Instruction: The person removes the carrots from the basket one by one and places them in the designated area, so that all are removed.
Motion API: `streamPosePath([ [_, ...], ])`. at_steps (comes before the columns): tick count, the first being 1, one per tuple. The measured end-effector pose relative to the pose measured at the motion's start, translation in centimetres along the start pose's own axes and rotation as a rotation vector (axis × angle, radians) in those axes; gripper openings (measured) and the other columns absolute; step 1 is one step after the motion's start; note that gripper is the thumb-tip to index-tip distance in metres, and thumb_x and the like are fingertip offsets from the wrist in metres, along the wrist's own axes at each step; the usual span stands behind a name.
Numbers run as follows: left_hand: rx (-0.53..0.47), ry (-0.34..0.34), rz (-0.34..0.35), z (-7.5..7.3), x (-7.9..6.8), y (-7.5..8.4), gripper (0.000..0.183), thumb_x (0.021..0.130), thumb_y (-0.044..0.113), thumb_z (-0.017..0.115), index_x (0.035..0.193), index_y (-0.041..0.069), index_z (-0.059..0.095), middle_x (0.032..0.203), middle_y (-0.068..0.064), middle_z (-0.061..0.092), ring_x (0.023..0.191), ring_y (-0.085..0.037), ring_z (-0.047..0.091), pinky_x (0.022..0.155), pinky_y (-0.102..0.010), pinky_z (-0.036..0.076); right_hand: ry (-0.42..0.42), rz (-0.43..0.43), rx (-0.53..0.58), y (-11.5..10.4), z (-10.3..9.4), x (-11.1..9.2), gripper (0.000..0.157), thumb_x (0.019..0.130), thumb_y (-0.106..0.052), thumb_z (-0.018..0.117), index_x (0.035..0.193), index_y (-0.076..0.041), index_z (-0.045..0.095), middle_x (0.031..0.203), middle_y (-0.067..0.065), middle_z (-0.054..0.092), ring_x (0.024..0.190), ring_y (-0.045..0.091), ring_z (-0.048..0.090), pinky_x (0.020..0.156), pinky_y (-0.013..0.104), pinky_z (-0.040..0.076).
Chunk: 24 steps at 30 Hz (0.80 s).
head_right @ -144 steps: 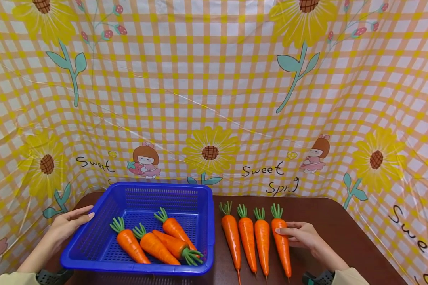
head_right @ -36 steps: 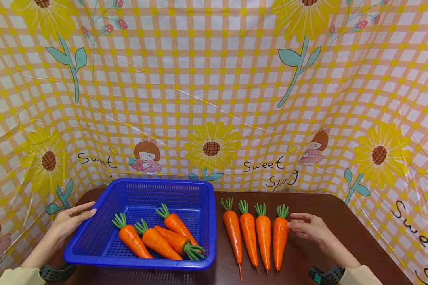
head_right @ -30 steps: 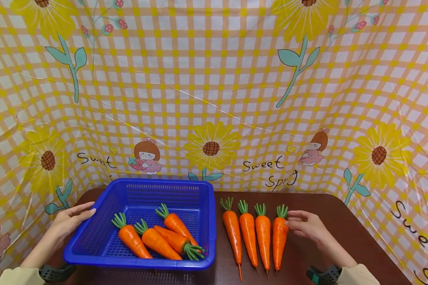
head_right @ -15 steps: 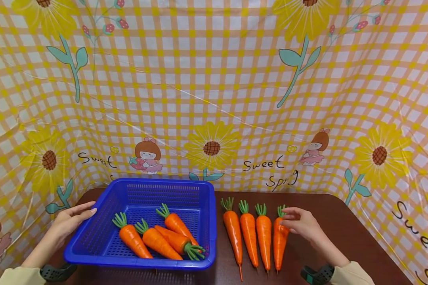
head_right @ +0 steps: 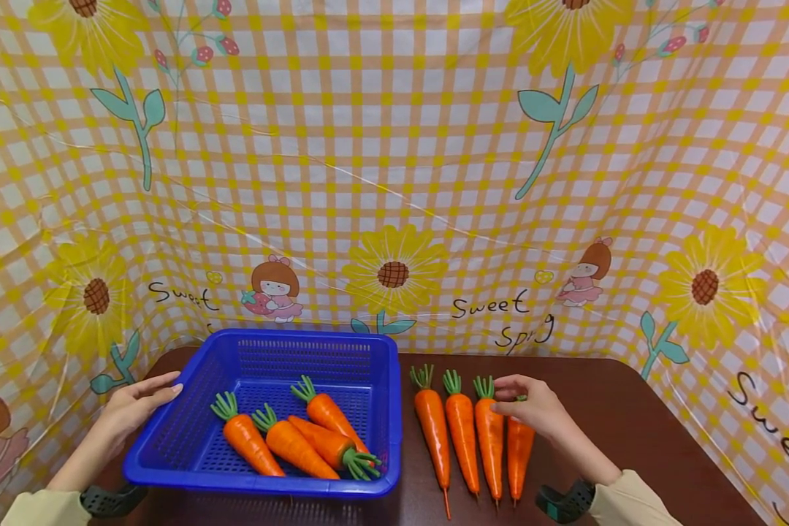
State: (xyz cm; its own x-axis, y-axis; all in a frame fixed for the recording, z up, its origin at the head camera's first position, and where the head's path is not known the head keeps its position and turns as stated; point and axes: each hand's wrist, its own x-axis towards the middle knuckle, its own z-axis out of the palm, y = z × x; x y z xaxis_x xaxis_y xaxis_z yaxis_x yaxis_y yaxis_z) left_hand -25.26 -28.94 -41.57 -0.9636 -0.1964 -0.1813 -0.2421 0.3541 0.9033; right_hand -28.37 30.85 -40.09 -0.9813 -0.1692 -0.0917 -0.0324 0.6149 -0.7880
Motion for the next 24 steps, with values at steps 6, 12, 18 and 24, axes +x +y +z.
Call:
streamPosePath([
  [6,0.004,0.006,0.005,0.1,0.1,0.0,0.069,0.09,0.039,0.066,0.143,0.001,0.043,0.12,-0.016,0.066,0.081,-0.009,0.063,0.069,-0.027,0.053,-0.02,-0.023,-0.002,-1.3,0.4,-0.1,0.055,0.087,-0.019,0.07,0.131,0.008,0.051,0.118,0.026,0.061,0.096,0.024,0.065,0.079,0.041,0.056],
  [12,0.016,0.015,0.01,0.1,0.0,0.0,0.069,0.09,0.039,0.066,0.143,0.001,0.044,0.122,-0.018,0.065,0.081,-0.01,0.063,0.07,-0.027,0.052,-0.028,-0.066,-0.006,-2.6,0.8,-0.3,0.054,0.086,-0.022,0.071,0.129,0.005,0.053,0.119,0.025,0.06,0.093,0.018,0.063,0.078,0.04,0.056],
  [18,0.016,0.038,0.017,0.2,-0.2,0.2,0.068,0.089,0.038,0.067,0.141,-0.001,0.046,0.112,-0.011,0.069,0.078,-0.009,0.062,0.068,-0.027,0.052,-0.031,-0.093,0.007,-3.9,1.3,-0.5,0.052,0.086,-0.021,0.072,0.128,0.004,0.055,0.118,0.024,0.062,0.091,0.018,0.061,0.078,0.04,0.055],
  [24,0.006,0.027,0.017,0.2,-0.2,0.2,0.069,0.089,0.038,0.067,0.141,0.0,0.045,0.11,-0.008,0.07,0.078,-0.008,0.062,0.068,-0.027,0.052,-0.044,-0.12,-0.003,-4.4,2.0,-0.6,0.049,0.086,-0.019,0.072,0.127,0.003,0.056,0.116,0.02,0.064,0.088,0.017,0.062,0.075,0.039,0.055],
])
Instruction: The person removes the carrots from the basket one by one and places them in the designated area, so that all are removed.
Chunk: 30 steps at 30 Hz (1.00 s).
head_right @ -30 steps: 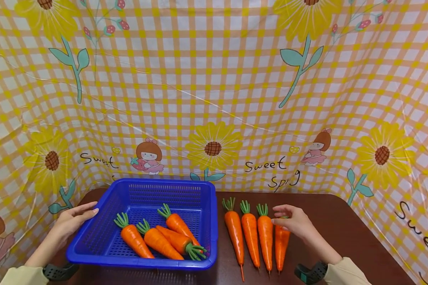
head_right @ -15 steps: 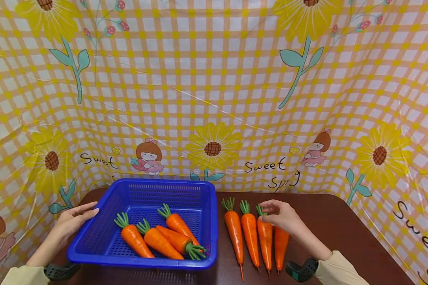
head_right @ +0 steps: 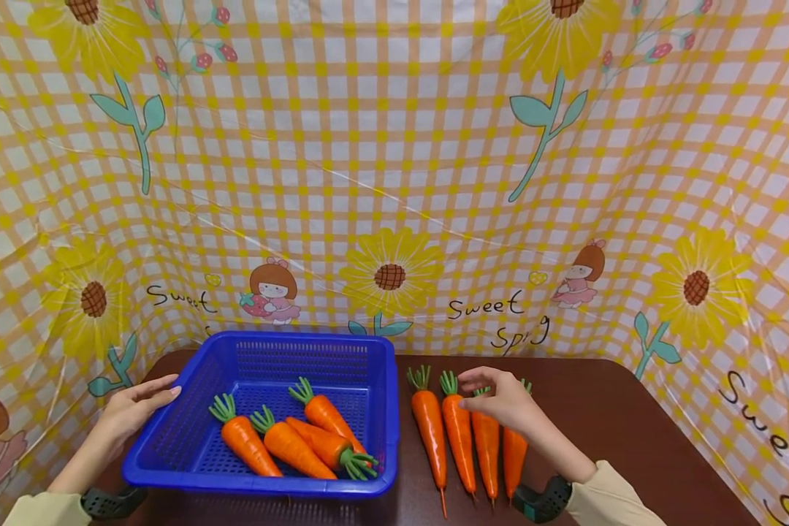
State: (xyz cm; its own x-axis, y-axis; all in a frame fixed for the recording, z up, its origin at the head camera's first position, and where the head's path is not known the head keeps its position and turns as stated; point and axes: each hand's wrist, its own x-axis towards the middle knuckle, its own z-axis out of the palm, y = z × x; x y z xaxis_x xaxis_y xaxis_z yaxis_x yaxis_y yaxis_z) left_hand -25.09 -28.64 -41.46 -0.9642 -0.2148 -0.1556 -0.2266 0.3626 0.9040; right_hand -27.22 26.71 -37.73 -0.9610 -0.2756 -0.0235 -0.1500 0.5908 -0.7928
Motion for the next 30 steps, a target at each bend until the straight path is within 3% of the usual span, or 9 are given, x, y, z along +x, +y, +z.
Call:
streamPosePath([
  [5,-0.008,-0.001,0.0,-0.1,0.2,-0.2,0.069,0.089,0.038,0.068,0.141,-0.001,0.045,0.103,0.0,0.07,0.078,-0.008,0.062,0.068,-0.026,0.052,-0.025,-0.033,0.029,-0.7,0.5,0.2,0.047,0.087,-0.016,0.07,0.127,0.004,0.055,0.117,0.025,0.061,0.087,0.019,0.064,0.077,0.04,0.055],
  [16,-0.003,-0.012,-0.025,-0.3,0.3,-0.6,0.07,0.089,0.04,0.067,0.142,0.001,0.045,0.113,-0.008,0.069,0.082,-0.008,0.062,0.07,-0.026,0.052,-0.059,-0.012,0.11,-2.7,1.3,0.8,0.052,0.088,-0.02,0.07,0.131,0.003,0.053,0.122,0.024,0.06,0.095,0.021,0.066,0.079,0.038,0.056],
  [26,-0.025,-0.015,-0.015,-0.2,0.4,-0.5,0.07,0.088,0.04,0.068,0.142,0.001,0.045,0.103,0.001,0.069,0.078,-0.009,0.062,0.069,-0.027,0.052,-0.091,-0.048,0.155,-5.3,2.0,1.6,0.053,0.088,-0.021,0.07,0.132,0.002,0.053,0.122,0.021,0.061,0.096,0.019,0.065,0.081,0.037,0.056],
  [30,-0.017,-0.012,-0.011,-0.1,0.4,-0.3,0.07,0.089,0.04,0.068,0.142,0.0,0.045,0.106,-0.004,0.07,0.08,-0.008,0.062,0.069,-0.027,0.052,-0.089,-0.05,0.147,-6.0,2.4,1.9,0.052,0.088,-0.022,0.07,0.132,0.0,0.053,0.122,0.019,0.061,0.097,0.018,0.064,0.081,0.037,0.056],
])
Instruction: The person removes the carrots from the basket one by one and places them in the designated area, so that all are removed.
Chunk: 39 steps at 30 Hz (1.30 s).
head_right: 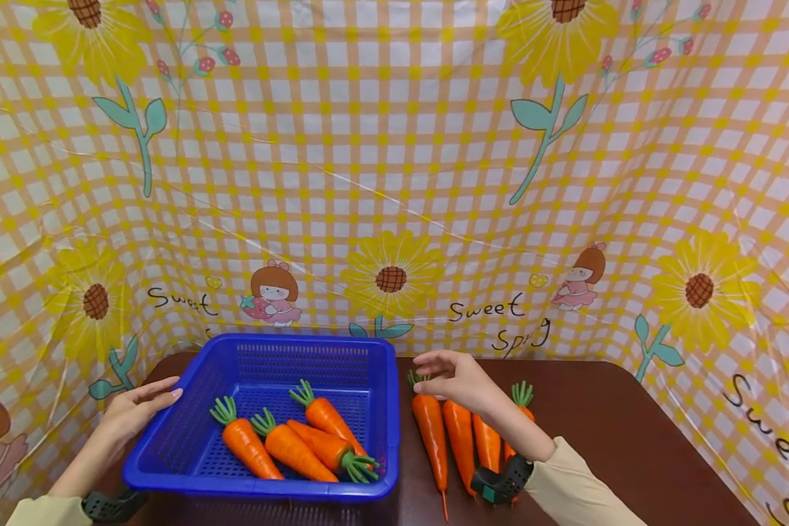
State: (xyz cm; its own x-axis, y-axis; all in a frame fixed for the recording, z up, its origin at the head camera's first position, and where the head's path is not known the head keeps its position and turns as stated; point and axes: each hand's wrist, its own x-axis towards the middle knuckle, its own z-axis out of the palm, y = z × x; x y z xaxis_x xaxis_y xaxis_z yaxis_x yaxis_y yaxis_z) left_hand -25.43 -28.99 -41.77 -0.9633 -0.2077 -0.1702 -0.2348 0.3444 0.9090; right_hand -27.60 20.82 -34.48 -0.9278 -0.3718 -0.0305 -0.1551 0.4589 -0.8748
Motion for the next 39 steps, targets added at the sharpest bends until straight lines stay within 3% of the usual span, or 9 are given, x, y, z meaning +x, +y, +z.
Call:
streamPosePath([
  [7,0.029,0.0,0.013,0.2,0.1,0.2,0.069,0.089,0.04,0.067,0.141,-0.001,0.045,0.118,-0.014,0.067,0.086,-0.007,0.062,0.071,-0.024,0.051,-0.027,-0.01,-0.024,-0.9,0.9,0.9,0.049,0.087,-0.018,0.07,0.13,0.001,0.054,0.12,0.02,0.062,0.093,0.017,0.064,0.077,0.034,0.055],
  [16,0.007,0.008,0.003,0.1,0.1,0.2,0.068,0.089,0.038,0.067,0.141,-0.002,0.046,0.11,-0.009,0.071,0.081,-0.007,0.062,0.068,-0.025,0.052,-0.08,-0.037,-0.065,-1.9,2.4,2.6,0.047,0.084,-0.012,0.072,0.125,0.005,0.058,0.115,0.024,0.063,0.091,0.018,0.064,0.073,0.034,0.055],
  [22,0.014,0.015,0.001,0.0,0.0,0.1,0.069,0.089,0.039,0.067,0.141,-0.001,0.046,0.113,-0.011,0.07,0.081,-0.006,0.062,0.068,-0.025,0.052,-0.122,-0.011,-0.079,-2.3,3.3,3.6,0.044,0.084,-0.012,0.073,0.123,0.002,0.059,0.117,0.025,0.063,0.092,0.02,0.067,0.077,0.039,0.056],
  [31,0.013,0.017,-0.001,0.0,0.0,0.0,0.068,0.089,0.039,0.067,0.141,-0.001,0.046,0.114,-0.012,0.069,0.083,-0.007,0.062,0.069,-0.025,0.052,-0.15,0.052,-0.072,-3.1,4.5,4.8,0.043,0.082,-0.011,0.074,0.122,-0.002,0.061,0.112,0.016,0.067,0.09,0.017,0.068,0.077,0.036,0.056],
  [39,0.01,0.017,0.006,0.1,0.0,0.0,0.068,0.089,0.038,0.067,0.141,-0.001,0.046,0.111,-0.008,0.07,0.084,-0.006,0.061,0.069,-0.024,0.051,-0.195,0.045,-0.089,-3.7,5.4,5.9,0.042,0.082,-0.009,0.074,0.121,-0.001,0.062,0.109,0.014,0.068,0.088,0.016,0.068,0.075,0.033,0.056],
])
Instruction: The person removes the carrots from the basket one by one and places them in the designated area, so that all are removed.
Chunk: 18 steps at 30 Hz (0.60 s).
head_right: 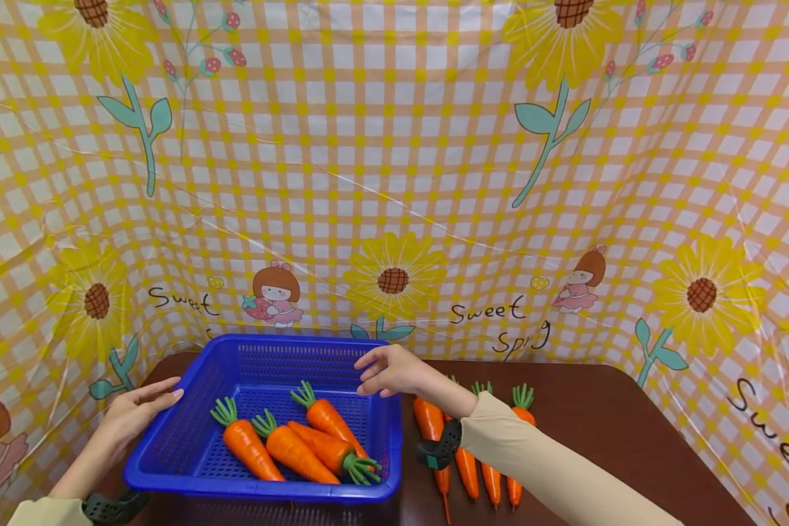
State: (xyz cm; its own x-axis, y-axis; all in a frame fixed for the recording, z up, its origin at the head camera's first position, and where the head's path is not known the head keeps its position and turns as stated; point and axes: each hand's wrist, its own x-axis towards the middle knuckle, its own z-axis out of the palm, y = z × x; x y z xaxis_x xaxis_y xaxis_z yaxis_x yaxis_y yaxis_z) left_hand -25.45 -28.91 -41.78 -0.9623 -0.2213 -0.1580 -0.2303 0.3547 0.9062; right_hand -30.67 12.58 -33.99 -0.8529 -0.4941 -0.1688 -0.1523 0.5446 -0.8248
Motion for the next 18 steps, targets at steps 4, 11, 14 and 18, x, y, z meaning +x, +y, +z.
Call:
streamPosePath([
  [4,0.025,0.005,0.001,0.0,0.0,0.0,0.068,0.089,0.041,0.067,0.141,0.001,0.048,0.116,-0.011,0.069,0.089,-0.007,0.061,0.071,-0.023,0.05,-0.018,0.008,-0.009,-0.4,0.5,0.5,0.044,0.082,-0.009,0.074,0.123,-0.002,0.061,0.11,0.013,0.068,0.089,0.016,0.068,0.076,0.034,0.056],
  [11,0.033,0.011,0.013,0.0,0.0,0.0,0.068,0.089,0.041,0.066,0.14,0.0,0.048,0.117,-0.014,0.068,0.087,-0.008,0.061,0.07,-0.024,0.051,-0.034,0.042,0.01,-0.7,1.2,1.7,0.044,0.081,-0.009,0.074,0.123,-0.003,0.061,0.109,0.013,0.068,0.089,0.017,0.069,0.078,0.035,0.057],
  [14,0.032,0.021,0.011,0.0,0.0,0.0,0.068,0.089,0.041,0.067,0.14,0.0,0.048,0.115,-0.011,0.069,0.085,-0.007,0.061,0.07,-0.024,0.051,-0.033,0.05,0.039,-0.9,1.5,2.3,0.043,0.082,-0.008,0.073,0.123,-0.003,0.061,0.113,0.017,0.066,0.09,0.017,0.068,0.08,0.037,0.057],
  [18,0.037,0.02,0.004,0.0,-0.1,-0.1,0.068,0.089,0.042,0.067,0.139,0.001,0.049,0.115,-0.011,0.07,0.088,-0.008,0.061,0.071,-0.023,0.05,-0.034,0.058,0.079,-0.8,2.2,2.9,0.044,0.082,-0.008,0.073,0.124,-0.002,0.06,0.114,0.018,0.066,0.09,0.017,0.068,0.083,0.04,0.056],
])
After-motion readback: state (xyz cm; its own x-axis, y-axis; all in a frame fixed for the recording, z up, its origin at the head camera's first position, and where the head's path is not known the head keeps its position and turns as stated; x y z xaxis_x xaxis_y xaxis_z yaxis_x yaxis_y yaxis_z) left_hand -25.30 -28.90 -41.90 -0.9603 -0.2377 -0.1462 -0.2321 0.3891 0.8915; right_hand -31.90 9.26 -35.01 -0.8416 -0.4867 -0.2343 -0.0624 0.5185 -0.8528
